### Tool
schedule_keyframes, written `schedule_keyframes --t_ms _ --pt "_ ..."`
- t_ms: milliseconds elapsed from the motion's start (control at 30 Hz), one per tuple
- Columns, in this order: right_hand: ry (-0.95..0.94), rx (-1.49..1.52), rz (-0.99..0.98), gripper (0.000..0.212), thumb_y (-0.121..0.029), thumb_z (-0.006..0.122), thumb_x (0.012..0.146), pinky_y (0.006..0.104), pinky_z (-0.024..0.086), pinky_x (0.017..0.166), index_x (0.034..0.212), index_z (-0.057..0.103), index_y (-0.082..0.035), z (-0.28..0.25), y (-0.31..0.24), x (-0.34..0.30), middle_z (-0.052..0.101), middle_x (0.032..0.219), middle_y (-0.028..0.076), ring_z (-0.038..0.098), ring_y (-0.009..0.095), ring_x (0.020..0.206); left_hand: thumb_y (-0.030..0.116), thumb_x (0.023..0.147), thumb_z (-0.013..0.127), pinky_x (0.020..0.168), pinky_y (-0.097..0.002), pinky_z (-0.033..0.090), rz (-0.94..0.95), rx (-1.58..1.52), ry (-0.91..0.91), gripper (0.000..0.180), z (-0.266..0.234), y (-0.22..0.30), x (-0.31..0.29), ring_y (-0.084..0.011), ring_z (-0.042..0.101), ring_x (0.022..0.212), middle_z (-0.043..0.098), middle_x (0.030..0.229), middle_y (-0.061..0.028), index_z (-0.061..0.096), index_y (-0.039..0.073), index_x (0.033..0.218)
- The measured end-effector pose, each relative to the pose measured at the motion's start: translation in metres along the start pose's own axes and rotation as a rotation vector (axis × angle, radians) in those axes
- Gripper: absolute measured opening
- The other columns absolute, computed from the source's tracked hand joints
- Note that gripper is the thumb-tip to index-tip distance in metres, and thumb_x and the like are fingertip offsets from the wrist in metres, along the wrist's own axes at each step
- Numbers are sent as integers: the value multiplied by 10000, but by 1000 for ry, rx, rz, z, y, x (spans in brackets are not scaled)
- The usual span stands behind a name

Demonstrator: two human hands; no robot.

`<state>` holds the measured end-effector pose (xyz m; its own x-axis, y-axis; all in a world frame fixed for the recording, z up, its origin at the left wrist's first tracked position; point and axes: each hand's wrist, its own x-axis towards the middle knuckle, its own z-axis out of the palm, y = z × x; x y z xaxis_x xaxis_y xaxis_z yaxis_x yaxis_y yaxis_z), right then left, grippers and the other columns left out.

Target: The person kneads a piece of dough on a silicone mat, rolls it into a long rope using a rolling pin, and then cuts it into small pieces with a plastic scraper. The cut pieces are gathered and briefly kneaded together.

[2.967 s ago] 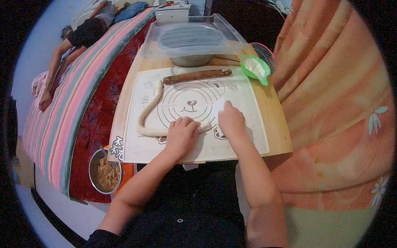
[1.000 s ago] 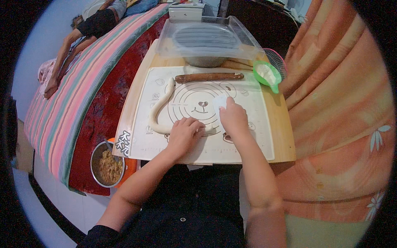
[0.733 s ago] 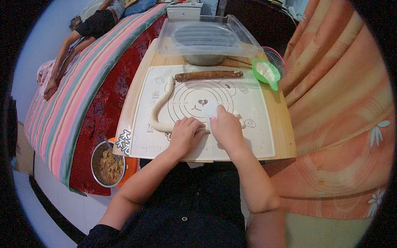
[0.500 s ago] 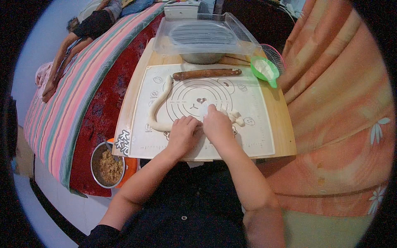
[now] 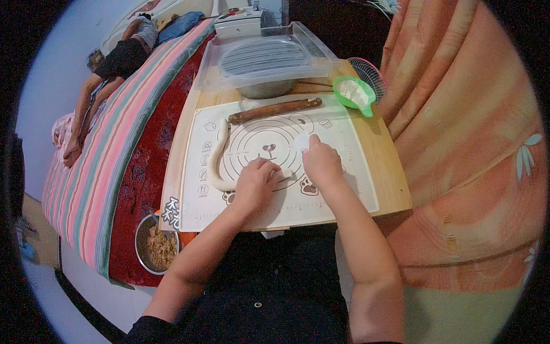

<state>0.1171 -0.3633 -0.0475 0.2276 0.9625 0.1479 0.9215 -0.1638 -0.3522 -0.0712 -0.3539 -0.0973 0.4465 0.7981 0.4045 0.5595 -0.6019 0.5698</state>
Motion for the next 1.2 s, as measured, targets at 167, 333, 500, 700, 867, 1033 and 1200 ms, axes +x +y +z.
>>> schedule_keyframes --t_ms 167,333,500,700,867,1033,1200 --pt "-23 103 -38 244 -202 586 893 528 502 774 1000 536 12 -14 -27 -18 667 844 260 651 443 824 175 846 671 796 -434 471 9 24 64 162 2 -5 -1 -338 605 895 645 936 -138 654 43 938" --pt "-67 121 -63 243 -194 583 890 520 502 778 1009 537 13 1 -36 -24 668 845 264 655 434 804 170 832 678 782 -439 473 -15 24 64 158 3 -6 -2 -345 606 871 642 901 -145 644 31 899" --pt "-101 32 -45 224 -162 577 884 509 506 791 1024 537 7 23 -47 -12 672 865 260 661 429 849 148 837 658 798 -438 471 -19 44 4 136 6 -12 1 -338 603 891 638 909 -136 650 42 922" --pt "-71 47 -43 224 -166 577 888 511 498 826 1028 543 6 32 -48 11 673 904 262 657 430 903 151 837 647 862 -427 447 39 238 37 160 -8 -10 -12 -283 583 991 630 1005 -81 671 90 983" --pt "-85 61 1 270 -228 584 902 512 493 823 1025 542 9 12 -32 -3 674 925 257 648 429 894 176 826 673 850 -414 444 34 133 -17 176 -13 -11 -30 -273 581 969 630 990 -61 663 116 992" --pt "-68 110 -92 263 -229 581 906 514 499 796 1008 538 10 -11 -45 -27 669 881 260 647 440 859 166 806 694 826 -416 436 32 67 74 177 -9 -5 -34 -274 578 939 625 951 -55 642 105 964" --pt "-97 101 -117 256 -220 581 903 515 509 755 1003 531 10 3 -50 -39 666 843 261 654 437 822 152 785 704 822 -412 433 50 74 88 193 -6 -4 -37 -275 575 934 615 937 -57 628 96 953"
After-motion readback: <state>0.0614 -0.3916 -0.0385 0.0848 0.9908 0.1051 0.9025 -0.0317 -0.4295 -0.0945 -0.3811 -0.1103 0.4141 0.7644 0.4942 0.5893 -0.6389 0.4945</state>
